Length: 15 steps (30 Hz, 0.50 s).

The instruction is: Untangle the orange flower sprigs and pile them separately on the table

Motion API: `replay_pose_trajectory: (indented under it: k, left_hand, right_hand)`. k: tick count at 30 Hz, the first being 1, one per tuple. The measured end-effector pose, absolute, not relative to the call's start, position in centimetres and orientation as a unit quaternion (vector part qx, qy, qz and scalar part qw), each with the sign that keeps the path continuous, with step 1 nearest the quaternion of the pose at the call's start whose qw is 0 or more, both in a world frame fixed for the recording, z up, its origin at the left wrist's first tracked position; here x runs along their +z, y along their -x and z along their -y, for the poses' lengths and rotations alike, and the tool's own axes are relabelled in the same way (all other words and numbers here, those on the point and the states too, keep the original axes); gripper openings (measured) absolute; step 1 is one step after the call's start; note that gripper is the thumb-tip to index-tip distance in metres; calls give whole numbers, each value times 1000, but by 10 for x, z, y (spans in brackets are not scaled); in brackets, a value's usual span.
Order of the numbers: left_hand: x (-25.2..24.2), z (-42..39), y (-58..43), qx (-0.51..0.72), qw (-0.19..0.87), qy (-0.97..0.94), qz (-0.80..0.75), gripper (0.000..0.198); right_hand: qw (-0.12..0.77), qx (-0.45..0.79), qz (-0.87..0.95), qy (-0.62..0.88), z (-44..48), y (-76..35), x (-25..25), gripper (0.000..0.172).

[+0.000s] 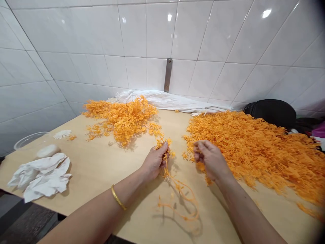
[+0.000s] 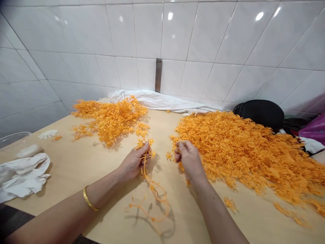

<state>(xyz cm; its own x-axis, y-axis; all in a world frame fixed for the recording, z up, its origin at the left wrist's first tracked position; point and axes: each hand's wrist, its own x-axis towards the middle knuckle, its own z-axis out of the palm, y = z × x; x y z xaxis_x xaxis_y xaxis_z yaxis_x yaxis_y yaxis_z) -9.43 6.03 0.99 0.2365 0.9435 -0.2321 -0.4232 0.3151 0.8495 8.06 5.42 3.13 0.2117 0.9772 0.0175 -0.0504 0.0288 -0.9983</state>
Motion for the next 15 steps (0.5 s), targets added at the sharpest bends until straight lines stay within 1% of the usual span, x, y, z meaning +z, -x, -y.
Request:
replay_pose_trajectory:
  k: [1,3,8,11,15]
  left_hand:
    - [11,-60,93,481,712,-334,-387,35]
    - [15,-58,89,484,706,-332,-396,33]
    - [17,-53,87,467,709,-347,-399,28]
    - [15,-52,89,453,718,-356,-391,27]
    - [16,-51,83,446,731,-364,-367,26]
  right_hand:
    - [533,480,465,519,-50,-72,30,32]
    - [482,494,516,508,-43,-54,27,35]
    - [423,444,618,492,-39,-36,16,31]
    - [434,420,629,489,-41,-39,12,32]
    - [490,412,579,505,-43,-39,8,32]
